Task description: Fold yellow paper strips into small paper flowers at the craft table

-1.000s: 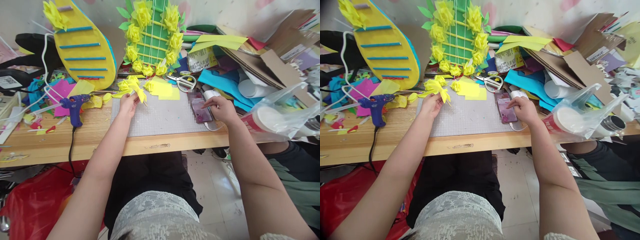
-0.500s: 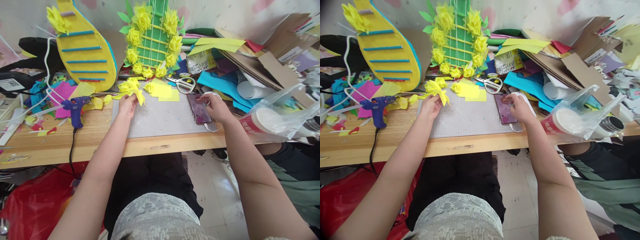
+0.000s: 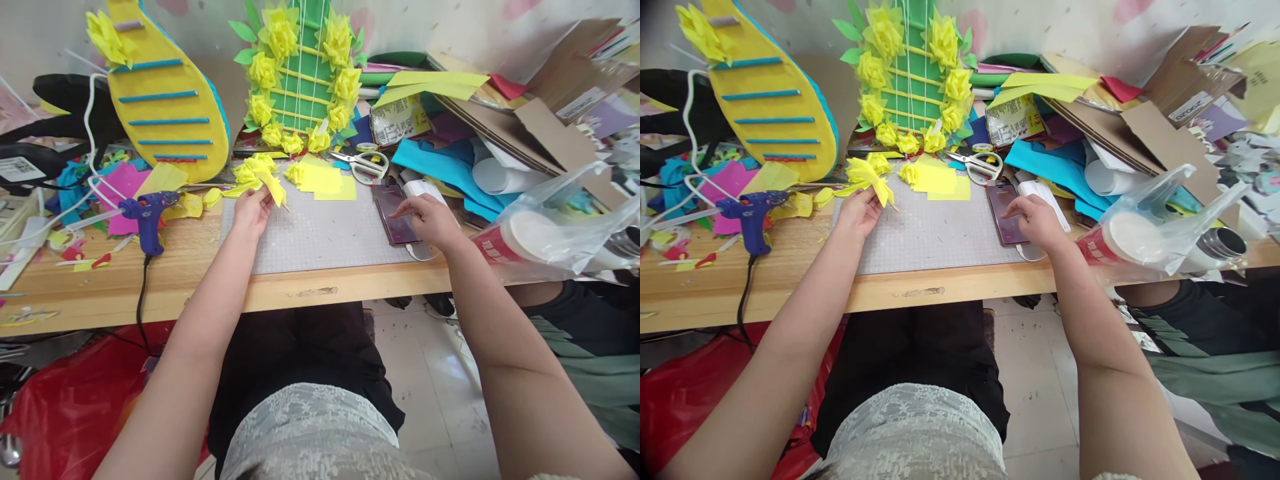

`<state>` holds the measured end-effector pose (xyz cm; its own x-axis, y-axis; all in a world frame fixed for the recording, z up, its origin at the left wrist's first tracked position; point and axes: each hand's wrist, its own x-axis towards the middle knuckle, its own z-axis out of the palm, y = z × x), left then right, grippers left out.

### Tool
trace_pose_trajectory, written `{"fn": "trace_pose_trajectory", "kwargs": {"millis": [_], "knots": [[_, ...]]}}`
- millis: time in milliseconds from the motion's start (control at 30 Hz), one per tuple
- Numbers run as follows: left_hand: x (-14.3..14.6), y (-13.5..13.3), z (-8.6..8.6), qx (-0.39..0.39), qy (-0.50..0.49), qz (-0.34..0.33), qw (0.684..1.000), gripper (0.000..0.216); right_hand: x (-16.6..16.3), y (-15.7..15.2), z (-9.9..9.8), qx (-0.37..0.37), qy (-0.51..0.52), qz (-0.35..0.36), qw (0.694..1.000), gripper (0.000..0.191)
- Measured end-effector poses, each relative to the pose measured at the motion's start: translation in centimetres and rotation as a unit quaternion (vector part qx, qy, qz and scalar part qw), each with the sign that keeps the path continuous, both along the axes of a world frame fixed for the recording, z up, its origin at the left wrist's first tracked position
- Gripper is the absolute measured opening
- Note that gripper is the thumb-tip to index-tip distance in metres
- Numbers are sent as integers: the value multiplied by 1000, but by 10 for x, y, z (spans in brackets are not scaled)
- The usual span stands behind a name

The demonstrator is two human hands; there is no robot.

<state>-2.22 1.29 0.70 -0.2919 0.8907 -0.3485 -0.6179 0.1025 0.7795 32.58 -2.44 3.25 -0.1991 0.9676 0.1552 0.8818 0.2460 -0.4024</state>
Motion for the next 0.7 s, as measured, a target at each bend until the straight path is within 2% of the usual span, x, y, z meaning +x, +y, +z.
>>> {"fn": "trace_pose_trajectory", "kwargs": {"millis": [433, 700], "knots": [[2, -1, 6, -4, -51, 10, 999, 28, 18, 2, -2, 19, -41, -62, 997, 35], [-1, -1, 9, -18, -60, 22, 998, 24, 2, -1, 1, 10, -59, 4, 998, 35]]}}
